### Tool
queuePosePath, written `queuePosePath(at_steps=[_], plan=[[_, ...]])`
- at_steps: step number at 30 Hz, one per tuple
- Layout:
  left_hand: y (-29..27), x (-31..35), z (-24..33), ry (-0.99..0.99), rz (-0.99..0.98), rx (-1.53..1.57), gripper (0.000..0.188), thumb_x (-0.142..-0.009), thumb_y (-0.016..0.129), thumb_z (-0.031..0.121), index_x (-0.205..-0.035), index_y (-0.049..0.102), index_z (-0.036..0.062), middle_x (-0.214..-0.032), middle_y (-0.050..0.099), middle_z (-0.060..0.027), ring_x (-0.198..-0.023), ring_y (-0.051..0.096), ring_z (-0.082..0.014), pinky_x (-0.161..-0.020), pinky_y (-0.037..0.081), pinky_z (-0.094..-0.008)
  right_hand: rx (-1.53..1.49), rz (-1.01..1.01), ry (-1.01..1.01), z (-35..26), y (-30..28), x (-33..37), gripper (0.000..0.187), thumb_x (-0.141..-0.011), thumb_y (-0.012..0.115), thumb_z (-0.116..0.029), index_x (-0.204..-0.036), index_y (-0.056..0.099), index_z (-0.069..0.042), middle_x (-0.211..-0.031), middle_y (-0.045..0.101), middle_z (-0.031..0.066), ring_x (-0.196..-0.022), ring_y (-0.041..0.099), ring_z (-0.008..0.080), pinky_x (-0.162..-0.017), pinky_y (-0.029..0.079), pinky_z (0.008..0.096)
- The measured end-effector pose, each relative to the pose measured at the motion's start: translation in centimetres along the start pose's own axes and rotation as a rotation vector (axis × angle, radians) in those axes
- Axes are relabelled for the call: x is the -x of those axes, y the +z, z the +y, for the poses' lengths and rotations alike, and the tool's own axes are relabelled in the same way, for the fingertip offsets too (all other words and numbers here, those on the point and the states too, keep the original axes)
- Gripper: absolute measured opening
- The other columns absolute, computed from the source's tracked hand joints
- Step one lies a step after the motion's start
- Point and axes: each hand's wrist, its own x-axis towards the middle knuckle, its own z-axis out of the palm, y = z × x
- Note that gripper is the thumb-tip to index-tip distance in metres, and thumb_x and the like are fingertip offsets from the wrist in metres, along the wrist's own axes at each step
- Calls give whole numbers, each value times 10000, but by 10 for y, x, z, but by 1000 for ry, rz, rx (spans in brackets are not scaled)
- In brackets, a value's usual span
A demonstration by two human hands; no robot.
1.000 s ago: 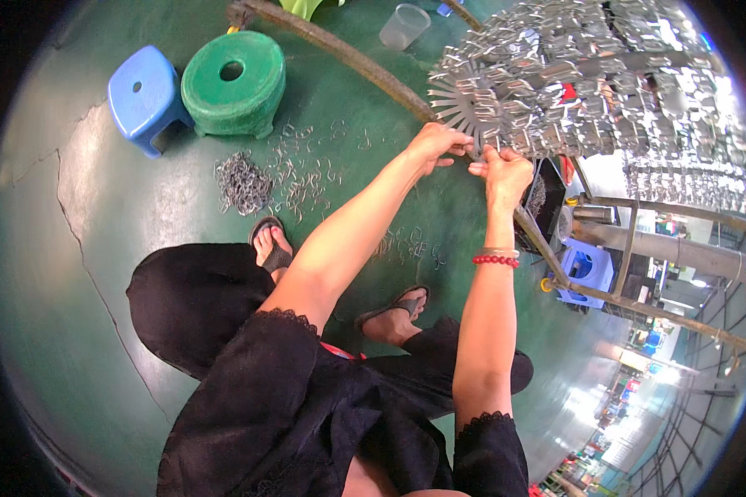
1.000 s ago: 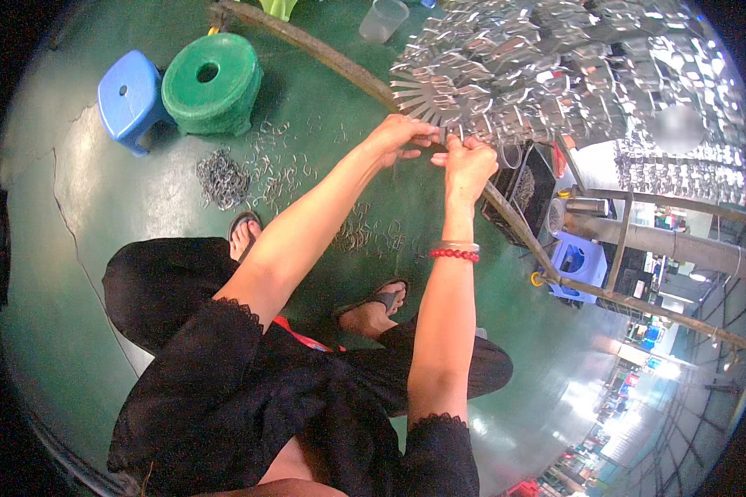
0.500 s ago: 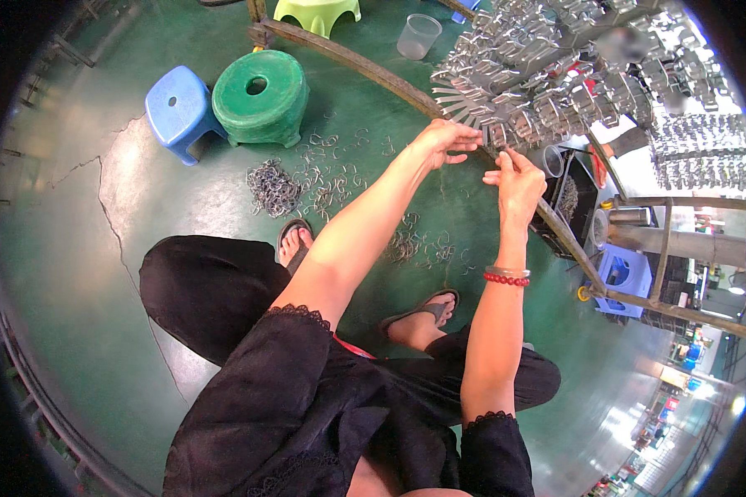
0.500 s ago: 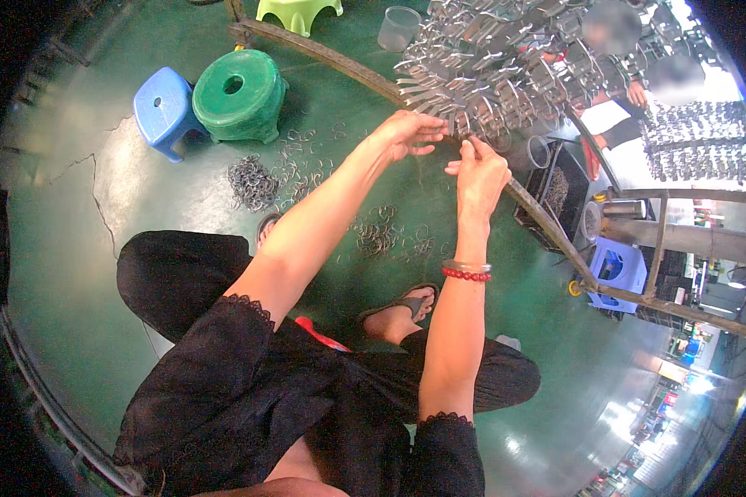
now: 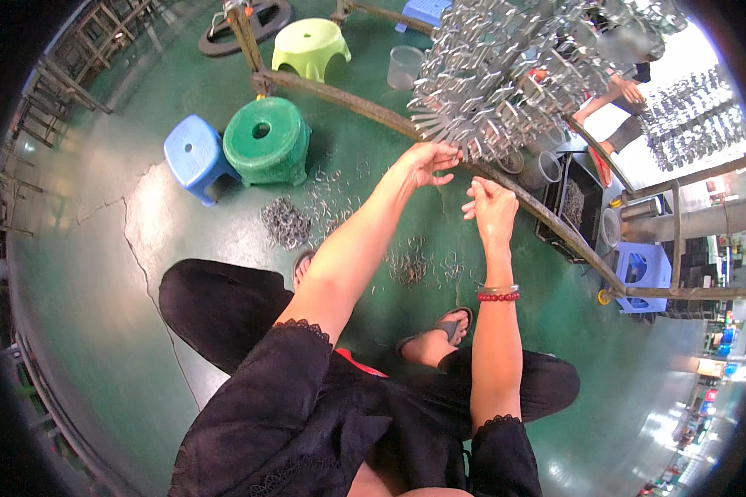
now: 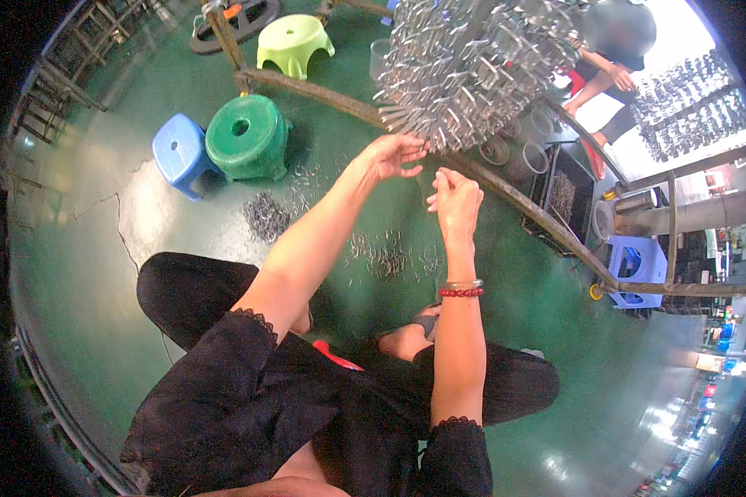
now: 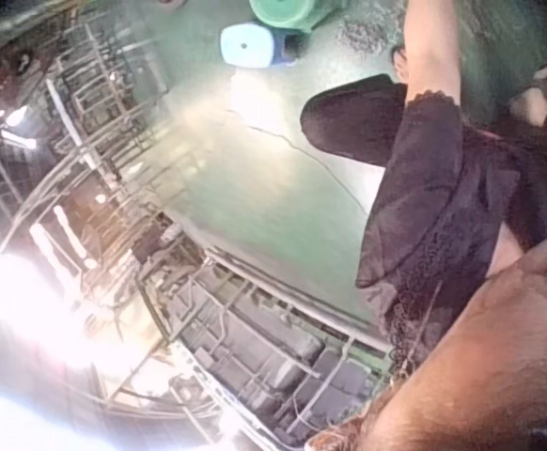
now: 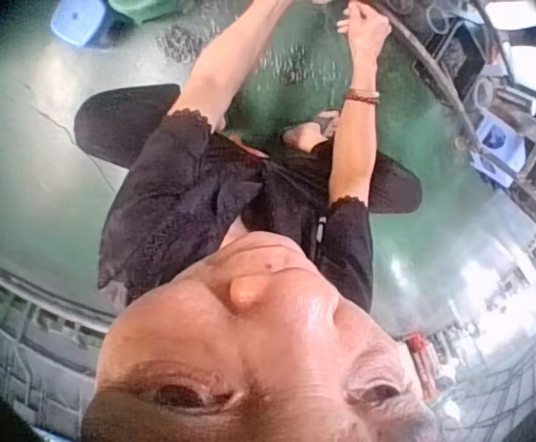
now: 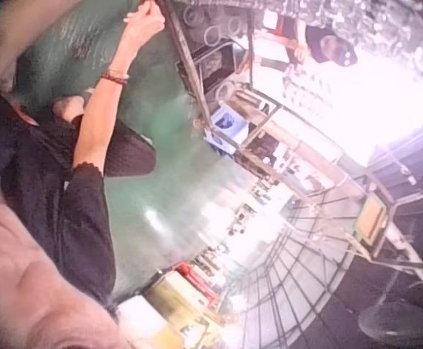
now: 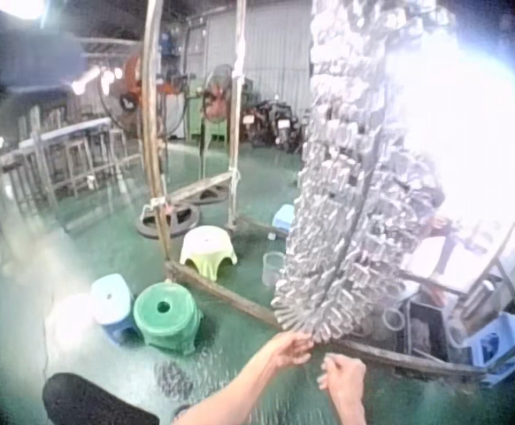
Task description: The person sits on a low stool and repeatedly picks up small metal hooks from the floor, then attaches them to a hanging rack of metal fixtures. The person works continuously, handling the hooks one by one.
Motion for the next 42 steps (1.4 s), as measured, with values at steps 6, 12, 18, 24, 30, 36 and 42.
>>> queuePosePath(at_steps=[6, 12, 18, 24, 30, 36, 42], plan=[[1, 8, 5, 31, 8, -9, 161, -787, 645, 97, -935, 591, 129, -939, 642, 7, -944, 572, -132, -859, 387, -469, -102, 34, -11, -9, -2, 1, 237, -866, 551, -90, -1035, 616, 63, -733, 640, 107, -499, 607, 128, -407, 488, 239], [4, 17, 7, 52, 10, -30, 163, -808, 636, 135, -965, 599, 114, -996, 633, -29, -965, 567, -164, -861, 390, -475, -123, 20, -85, -18, -7, 4, 236, -868, 554, -96, -1029, 617, 64, -742, 647, 117, -503, 610, 127, -400, 481, 235], [-24, 20, 6, 69, -88, 87, 274, -709, 580, 54, -983, 566, 59, -1111, 577, -126, -1121, 500, -259, -902, 376, -557, -264, -50, -35, -13, -2, 4, 305, -886, 537, -80, -1147, 532, 78, -766, 631, 134, -496, 595, 146, -395, 457, 227], [-57, 28, 10, 115, -149, 128, 631, -694, 535, 42, -1289, 340, -39, -1282, 447, -195, -1210, 424, -325, -973, 360, -545, -381, -115, 30, -17, 7, 14, 399, -896, 509, -80, -1257, 430, 68, -698, 611, 108, -431, 537, 110, -335, 371, 208], [-44, 19, 36, 51, -123, 447, 818, -896, 328, 561, -1394, 69, -33, -1352, 304, -282, -1180, 378, -493, -983, 306, -603, -332, -200, 73, -18, 12, 30, 408, -899, 511, -97, -1270, 426, 49, -668, 598, 91, -414, 507, 90, -341, 347, 190], [-36, -4, 44, 119, -191, 489, 785, -887, 204, 623, -1374, 189, 7, -1331, 326, -266, -1197, 344, -479, -971, 265, -650, -125, -429, 256, 24, 7, 85, 373, -895, 507, -100, -1232, 473, 55, -689, 613, 85, -462, 543, 99, -374, 386, 186], [-38, -23, 36, 225, -358, 542, 713, -901, 184, 607, -1326, 274, 41, -1300, 345, -245, -1207, 340, -375, -923, 321, -614, -73, -387, 393, 53, -18, 100, 356, -899, 496, -99, -1225, 489, 44, -727, 616, 86, -510, 548, 99, -416, 401, 196]])
